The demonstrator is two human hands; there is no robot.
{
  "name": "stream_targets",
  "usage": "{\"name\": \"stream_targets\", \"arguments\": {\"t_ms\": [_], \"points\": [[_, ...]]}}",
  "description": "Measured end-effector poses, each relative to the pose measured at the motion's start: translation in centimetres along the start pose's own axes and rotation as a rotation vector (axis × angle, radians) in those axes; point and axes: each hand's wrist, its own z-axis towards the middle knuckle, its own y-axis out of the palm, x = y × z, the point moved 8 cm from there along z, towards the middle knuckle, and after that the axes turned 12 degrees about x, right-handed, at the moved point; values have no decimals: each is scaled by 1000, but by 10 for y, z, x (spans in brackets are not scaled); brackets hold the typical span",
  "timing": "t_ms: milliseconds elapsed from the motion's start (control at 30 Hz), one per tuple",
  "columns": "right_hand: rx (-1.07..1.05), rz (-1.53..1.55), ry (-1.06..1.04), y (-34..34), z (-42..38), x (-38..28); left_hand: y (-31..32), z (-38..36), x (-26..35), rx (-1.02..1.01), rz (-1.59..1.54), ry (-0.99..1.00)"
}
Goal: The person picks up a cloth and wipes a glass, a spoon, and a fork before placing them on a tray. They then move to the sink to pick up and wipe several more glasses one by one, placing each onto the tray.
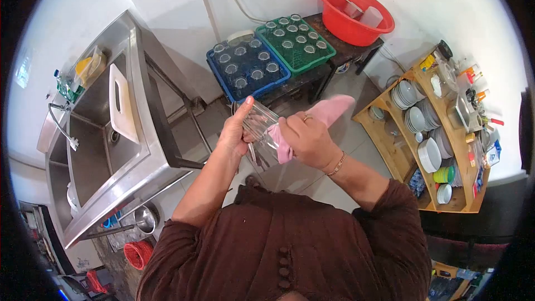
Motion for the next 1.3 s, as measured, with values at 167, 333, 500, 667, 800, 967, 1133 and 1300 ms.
{"name": "stream_targets", "arguments": {"t_ms": [167, 333, 500, 667, 800, 967, 1133, 1300], "points": [[153, 61, -8, 8, 25, 30, 5, 17, 19, -1, -87, 49], [357, 928, 1247, 112, -31, 96, 21, 25, 70, -118, -204, 378], [60, 1655, 1524, 155, -28, 60, 4, 32, 79, -224, -208, 353], [-315, 1275, 1254, 147, -37, 85, -6, 42, 64, -106, -205, 289], [-50, 367, 1232, 88, -33, 137, -31, 45, 86, 170, -157, 570], [288, 1063, 1145, 101, 36, 105, -26, 37, 91, 394, 241, 818], [74, 344, 333, 122, 81, 61, -44, 66, 79, 440, 94, 819], [-161, 753, 643, 183, 55, 144, -40, 79, 82, 447, 141, 763]]}}
